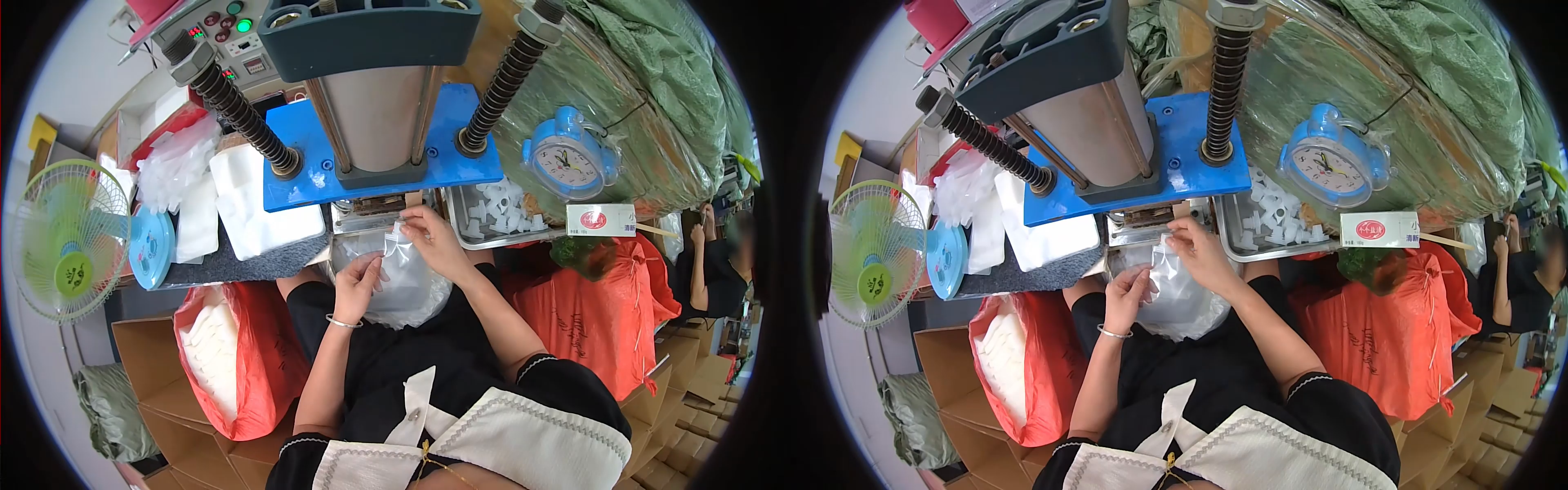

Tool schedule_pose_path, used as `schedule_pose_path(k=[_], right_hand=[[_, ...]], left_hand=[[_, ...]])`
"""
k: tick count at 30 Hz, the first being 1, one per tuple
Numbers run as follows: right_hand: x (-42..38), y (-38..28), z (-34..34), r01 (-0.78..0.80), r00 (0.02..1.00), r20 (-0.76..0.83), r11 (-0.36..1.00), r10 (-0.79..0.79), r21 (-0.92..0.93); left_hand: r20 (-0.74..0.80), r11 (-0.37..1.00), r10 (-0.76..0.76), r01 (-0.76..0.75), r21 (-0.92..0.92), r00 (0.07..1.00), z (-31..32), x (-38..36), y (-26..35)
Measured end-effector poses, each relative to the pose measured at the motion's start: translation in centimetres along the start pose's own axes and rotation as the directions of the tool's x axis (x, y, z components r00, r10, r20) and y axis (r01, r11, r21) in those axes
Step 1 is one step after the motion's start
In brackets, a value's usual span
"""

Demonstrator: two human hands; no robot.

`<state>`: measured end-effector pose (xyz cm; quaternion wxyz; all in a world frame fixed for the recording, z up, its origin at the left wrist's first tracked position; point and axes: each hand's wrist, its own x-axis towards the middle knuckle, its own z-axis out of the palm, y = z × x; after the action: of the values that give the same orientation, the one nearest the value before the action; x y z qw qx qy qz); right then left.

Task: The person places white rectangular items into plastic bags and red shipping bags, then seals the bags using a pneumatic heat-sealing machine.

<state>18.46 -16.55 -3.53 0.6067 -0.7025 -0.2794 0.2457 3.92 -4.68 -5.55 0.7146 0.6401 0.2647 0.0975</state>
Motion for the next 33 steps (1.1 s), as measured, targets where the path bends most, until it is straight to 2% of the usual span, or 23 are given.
schedule_pose_path(k=[1,3,4,6,7,9,11,13,14,15,16,18,19,20,21,22,23,24,27,29,31,32,33], right_hand=[[-0.1,-0.5,0.0,0.006,1.000,0.000,1.000,-0.006,-0.001],[-0.4,-1.7,-0.1,0.038,0.997,-0.052,0.974,-0.051,-0.222],[-0.4,-2.0,-0.3,0.045,0.997,-0.052,0.973,-0.058,-0.224],[-0.8,-2.2,-0.9,0.270,0.899,-0.100,0.719,-0.427,-0.640],[-0.9,-2.3,-1.2,0.270,0.899,-0.099,0.719,-0.426,-0.640],[-1.5,-2.5,-1.7,0.202,0.902,-0.216,0.806,-0.375,-0.556],[-3.1,-3.4,-2.1,0.202,0.913,-0.209,0.832,-0.352,-0.517],[-5.4,-4.1,-1.7,0.038,0.999,0.031,0.912,-0.028,-0.408],[-6.0,-3.7,-1.0,0.044,0.940,0.315,0.870,0.131,-0.492],[-6.4,-2.9,0.0,0.077,0.781,0.546,0.822,0.302,-0.565],[-7.1,-0.6,1.4,0.069,0.783,0.541,0.821,0.307,-0.566],[-7.4,6.8,4.5,0.366,0.902,0.423,0.363,0.087,-0.857],[-6.5,9.2,5.4,0.368,0.903,0.422,0.360,0.083,-0.857],[-5.5,11.5,6.4,0.295,0.858,0.420,0.386,0.297,-0.874],[-4.8,14.4,7.4,0.220,0.765,0.412,0.400,0.495,-0.890],[-5.2,20.2,8.3,0.227,0.764,0.424,0.412,0.487,-0.882],[-5.7,25.9,9.2,0.103,0.913,0.290,0.525,0.287,-0.845],[-7.1,31.5,11.7,0.009,0.990,0.096,0.649,0.099,-0.761],[-5.4,31.5,11.1,0.003,0.990,0.097,0.659,0.105,-0.752],[-3.9,31.3,10.1,-0.012,0.989,0.086,0.646,0.121,-0.763],[-3.8,29.8,9.7,-0.025,0.985,0.088,0.632,0.147,-0.774],[-4.0,28.6,9.5,0.192,0.924,0.334,0.531,0.186,-0.825],[-4.2,26.1,8.8,0.418,0.798,0.548,0.424,0.252,-0.804]], left_hand=[[0.011,0.999,-0.021,0.022,-0.025,1.000,0.0,0.1,0.2],[-0.010,0.998,-0.033,0.033,-0.052,0.999,0.1,0.7,0.3],[-0.030,0.995,-0.056,0.054,-0.081,0.998,0.1,1.0,0.4],[-0.064,0.996,-0.056,0.051,-0.074,0.996,0.2,1.7,1.1],[-0.098,0.996,-0.059,0.053,-0.066,0.993,0.2,2.1,1.7],[-0.129,0.996,-0.068,0.061,-0.062,0.989,0.4,3.4,2.3],[-0.154,0.999,-0.008,0.000,-0.050,0.988,0.5,4.6,2.1],[-0.153,0.998,-0.041,0.033,-0.058,0.987,0.3,4.9,1.9],[-0.159,0.998,-0.020,0.011,-0.058,0.987,0.3,5.0,1.6],[-0.161,0.998,0.000,-0.010,-0.059,0.987,0.5,5.0,1.4],[-0.153,1.000,-0.009,0.005,-0.029,0.988,0.3,4.9,1.4],[-0.130,1.000,0.013,-0.013,0.001,0.991,0.0,4.4,2.0],[-0.117,0.999,0.040,-0.036,0.032,0.992,-0.3,4.3,2.2],[-0.127,0.986,0.136,-0.122,0.118,0.982,-1.0,3.9,1.8],[-0.136,0.985,0.136,-0.119,0.126,0.981,-1.7,3.1,1.7],[-0.185,0.969,0.180,-0.142,0.201,0.966,-2.5,2.1,1.8],[-0.233,0.947,0.231,-0.163,0.278,0.945,-3.3,1.1,2.1],[-0.245,0.952,0.192,-0.120,0.281,0.950,-4.3,-0.1,2.8],[-0.322,0.892,0.250,-0.088,0.444,0.913,-7.1,-2.4,1.9],[-0.367,0.911,0.240,-0.077,0.405,0.899,-7.0,-2.7,2.8],[-0.363,0.775,0.418,-0.118,0.620,0.833,-6.8,-2.5,2.8],[-0.242,0.537,0.625,-0.184,0.823,0.742,-6.6,-2.1,3.3],[-0.184,0.449,0.649,-0.176,0.876,0.738,-6.6,-1.5,3.4]])
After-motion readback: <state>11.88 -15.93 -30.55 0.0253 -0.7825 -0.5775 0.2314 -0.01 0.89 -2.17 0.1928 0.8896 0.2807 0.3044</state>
